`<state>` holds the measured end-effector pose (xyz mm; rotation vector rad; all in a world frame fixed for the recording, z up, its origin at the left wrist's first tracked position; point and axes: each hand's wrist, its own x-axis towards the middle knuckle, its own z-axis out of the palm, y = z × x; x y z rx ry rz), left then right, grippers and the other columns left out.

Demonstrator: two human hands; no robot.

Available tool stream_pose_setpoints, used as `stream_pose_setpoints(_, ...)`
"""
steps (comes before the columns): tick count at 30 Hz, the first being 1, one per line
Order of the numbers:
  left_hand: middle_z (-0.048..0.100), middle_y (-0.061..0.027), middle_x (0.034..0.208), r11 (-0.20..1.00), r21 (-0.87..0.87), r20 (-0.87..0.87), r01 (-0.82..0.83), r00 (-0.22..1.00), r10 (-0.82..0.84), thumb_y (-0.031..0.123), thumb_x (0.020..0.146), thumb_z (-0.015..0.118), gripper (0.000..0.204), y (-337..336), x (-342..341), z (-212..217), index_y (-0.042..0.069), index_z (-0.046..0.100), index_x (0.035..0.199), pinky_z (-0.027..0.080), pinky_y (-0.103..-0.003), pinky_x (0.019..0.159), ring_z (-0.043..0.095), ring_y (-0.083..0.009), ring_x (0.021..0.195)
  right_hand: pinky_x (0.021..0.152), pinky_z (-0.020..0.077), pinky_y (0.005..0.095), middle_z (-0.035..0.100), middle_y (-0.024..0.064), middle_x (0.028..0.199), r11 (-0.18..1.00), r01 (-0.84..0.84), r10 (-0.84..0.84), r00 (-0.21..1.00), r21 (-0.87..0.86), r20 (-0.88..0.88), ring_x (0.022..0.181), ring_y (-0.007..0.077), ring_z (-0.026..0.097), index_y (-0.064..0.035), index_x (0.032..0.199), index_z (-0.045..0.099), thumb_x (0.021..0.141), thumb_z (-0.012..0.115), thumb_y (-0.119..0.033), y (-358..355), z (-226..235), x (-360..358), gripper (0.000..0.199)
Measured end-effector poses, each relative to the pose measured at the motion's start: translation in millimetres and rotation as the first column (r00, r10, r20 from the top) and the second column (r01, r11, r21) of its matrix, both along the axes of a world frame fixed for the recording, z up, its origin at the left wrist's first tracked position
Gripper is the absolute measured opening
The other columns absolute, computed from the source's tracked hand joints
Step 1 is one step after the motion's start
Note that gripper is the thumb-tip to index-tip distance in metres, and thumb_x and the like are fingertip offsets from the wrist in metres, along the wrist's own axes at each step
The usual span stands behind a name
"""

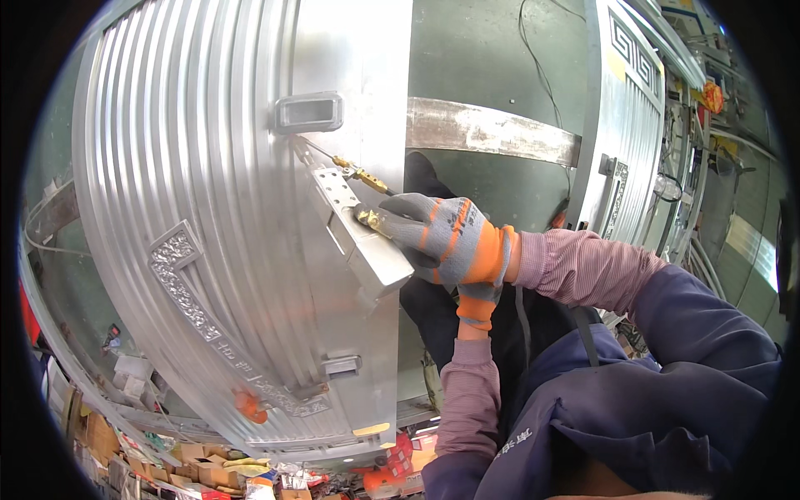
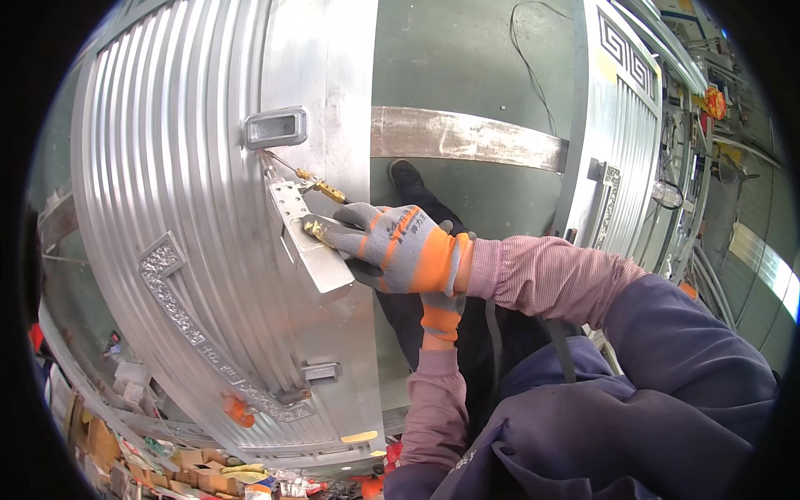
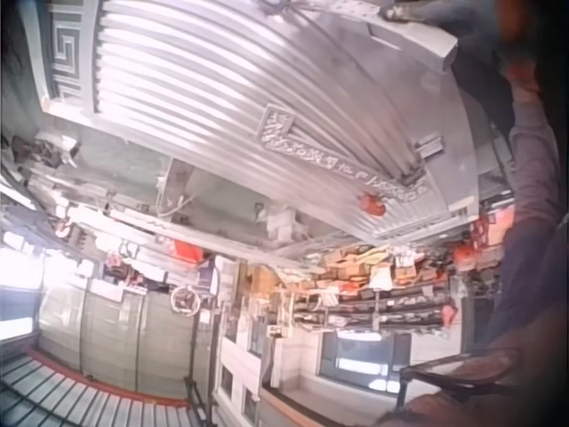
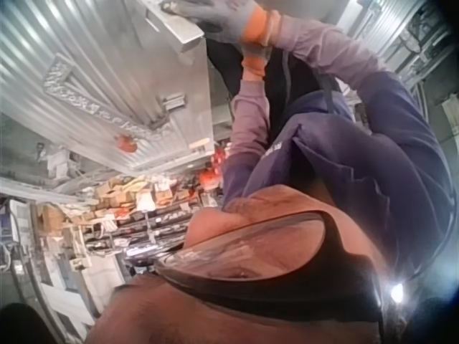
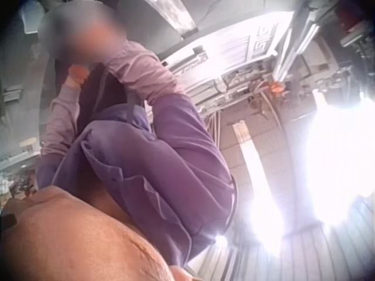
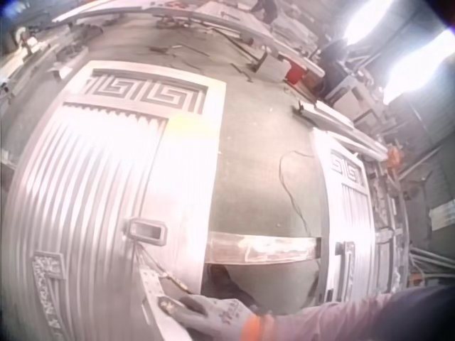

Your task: The person welds a large corrugated metal panel using a handheld welding torch, moving along seams and decorative elements while wearing gloves and protective clothing. The camera is head-mounted and shows the hands and tool throughout the process.

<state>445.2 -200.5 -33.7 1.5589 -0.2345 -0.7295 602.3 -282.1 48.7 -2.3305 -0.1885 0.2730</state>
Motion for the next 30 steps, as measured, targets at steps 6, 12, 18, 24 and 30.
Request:
stream_pose_setpoints(6, 0.049, -0.011, 0.136, 0.999, -0.019, -0.011, -0.046, 0.999, 0.045, 0.024, 0.092, 0.057, 0.05, -7, 4, 9, 0.008, 0.043, 0.137, 0.036, -0.041, 0.106, 0.046, -0.0296, 0.126, 0.073, 0.0532, 0.0397, 0.056, 0.0156, 0.114, 1.0, -0.011, 0.011, 0.999, -0.014, -0.04, 0.086, 0.0343, 0.063, -0.0111, 0.129, 0.051, 0.076, 0.068, -0.016, 0, 4, -4, 0.056)
stream_pose_setpoints(12, 0.046, -0.0114, 0.139, 0.999, -0.041, -0.042, -0.001, 0.999, -0.001, 0.022, 0.091, 0.058, 0.053, -7, 5, 7, 0.01, 0.042, 0.14, 0.032, -0.042, 0.11, 0.041, -0.0303, 0.131, 0.073, 0.0532, 0.0397, 0.057, 0.0151, 0.114, 0.998, -0.027, 0.023, 0.997, -0.061, -0.072, 0.086, 0.0336, 0.063, -0.0135, 0.133, 0.049, 0.076, 0.068, -0.016, 2, 2, -5, 0.06)
stream_pose_setpoints(18, 0.045, -0.0109, 0.14, 0.996, -0.09, -0.191, -0.003, 0.982, -0.014, 0.021, 0.091, 0.059, 0.055, -4, 10, 7, 0.011, 0.039, 0.141, 0.032, -0.041, 0.11, 0.04, -0.0293, 0.132, 0.072, 0.0529, 0.0401, 0.057, 0.015, 0.112, 0.998, -0.041, 0.037, 0.997, -0.056, -0.071, 0.086, 0.033, 0.063, -0.015, 0.136, 0.047, 0.077, 0.068, -0.016, 4, -1, -1, 0.062)
stream_pose_setpoints(24, 0.043, -0.0102, 0.142, 0.987, -0.158, -0.287, -0.019, 0.958, -0.027, 0.023, 0.091, 0.06, 0.058, -7, -16, -19, 0.012, 0.036, 0.143, 0.031, -0.04, 0.111, 0.038, -0.0283, 0.134, 0.072, 0.0527, 0.0405, 0.058, 0.0147, 0.111, 0.997, -0.043, 0.036, 0.995, -0.066, -0.095, 0.087, 0.033, 0.062, -0.0168, 0.136, 0.047, 0.078, 0.068, -0.017, 2, -1, 0, 0.062)
stream_pose_setpoints(30, 0.039, -0.0098, 0.145, 0.905, -0.362, -0.647, -0.222, 0.759, -0.072, 0.026, 0.092, 0.058, 0.06, -12, -35, -37, 0.012, 0.032, 0.145, 0.029, -0.039, 0.113, 0.035, -0.0262, 0.136, 0.072, 0.0532, 0.04, 0.057, 0.0146, 0.112, 0.995, -0.046, 0.036, 0.993, -0.089, -0.109, 0.087, 0.0328, 0.062, -0.0187, 0.137, 0.046, 0.078, 0.068, -0.018, 5, -2, -1, 0.063)
